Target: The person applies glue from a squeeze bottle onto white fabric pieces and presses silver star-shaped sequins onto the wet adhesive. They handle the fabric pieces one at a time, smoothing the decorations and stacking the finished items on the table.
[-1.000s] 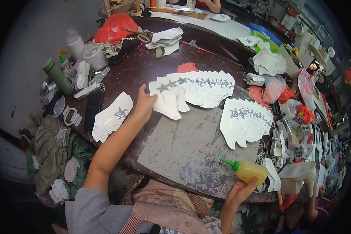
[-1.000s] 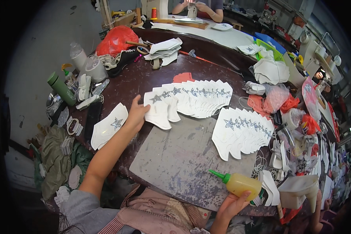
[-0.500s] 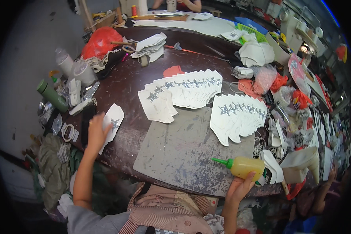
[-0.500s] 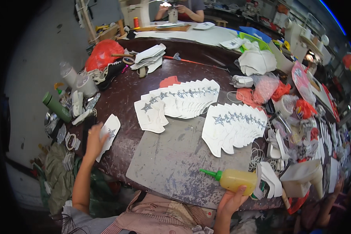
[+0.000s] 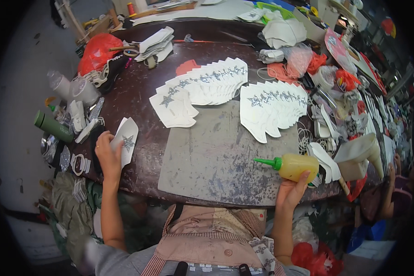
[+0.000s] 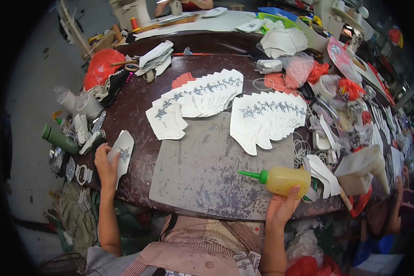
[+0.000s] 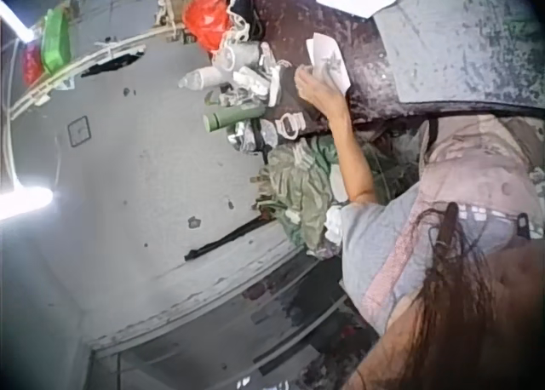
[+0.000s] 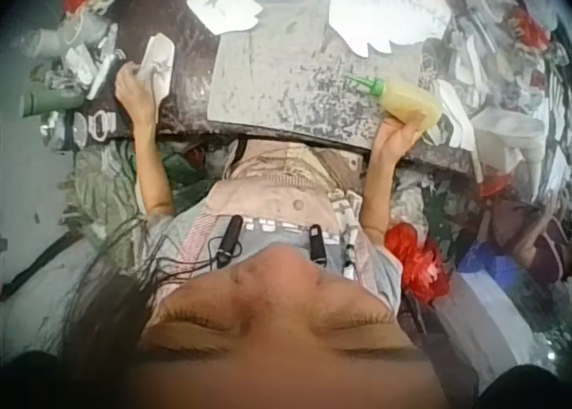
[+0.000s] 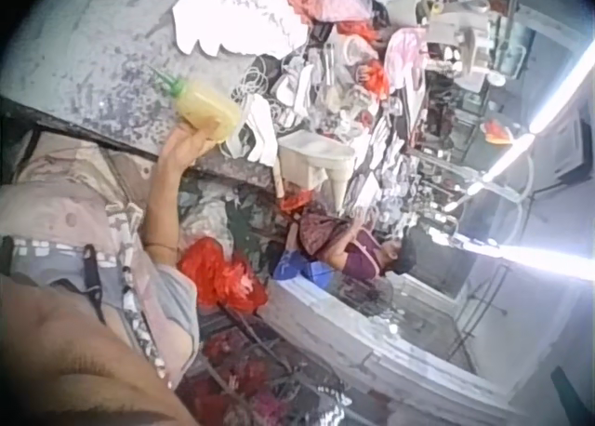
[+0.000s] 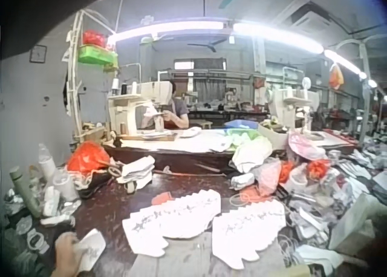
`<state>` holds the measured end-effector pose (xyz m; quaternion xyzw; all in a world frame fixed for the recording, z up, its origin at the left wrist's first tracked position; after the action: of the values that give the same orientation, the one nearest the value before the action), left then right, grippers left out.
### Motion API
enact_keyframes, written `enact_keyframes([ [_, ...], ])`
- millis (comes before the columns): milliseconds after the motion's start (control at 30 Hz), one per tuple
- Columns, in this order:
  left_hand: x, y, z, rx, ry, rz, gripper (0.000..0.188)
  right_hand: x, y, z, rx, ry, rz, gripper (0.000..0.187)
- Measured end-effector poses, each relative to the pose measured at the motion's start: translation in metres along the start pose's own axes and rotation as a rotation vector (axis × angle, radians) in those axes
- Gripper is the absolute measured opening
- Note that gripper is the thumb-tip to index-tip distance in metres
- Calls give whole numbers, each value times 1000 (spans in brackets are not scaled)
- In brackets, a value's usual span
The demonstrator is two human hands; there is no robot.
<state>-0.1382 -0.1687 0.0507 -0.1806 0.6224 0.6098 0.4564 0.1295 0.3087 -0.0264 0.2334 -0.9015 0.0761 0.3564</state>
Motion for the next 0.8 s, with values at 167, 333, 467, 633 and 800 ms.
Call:
enact_keyframes([
  [167, -52, 17, 119, 18, -713, -287, 26, 1, 3, -2, 48, 46, -25, 53],
  [333, 20, -42, 202, 603, -624, -815, 35, 19, -1, 3, 77, -132, -93, 45],
  [467, 32, -44, 216, 758, -501, -804, 34, 49, -5, 7, 177, -189, -107, 37],
  [633, 39, -37, 220, 788, -552, -849, 38, 58, 2, 20, 204, -320, -136, 38],
  [800, 39, -37, 218, 782, -538, -857, 38, 59, 4, 24, 201, -395, -151, 40],
])
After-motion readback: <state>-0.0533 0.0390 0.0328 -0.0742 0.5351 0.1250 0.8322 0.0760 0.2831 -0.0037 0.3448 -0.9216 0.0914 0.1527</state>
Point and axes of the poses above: each hand's wrist, its own y-axis towards the middle knuckle, its own x-axis out of the palm, z = x × y, the point moved 7 cm from there along y, towards the middle knuckle, and after that the axes turned 4 degrees about y, right-handed, at the moved point
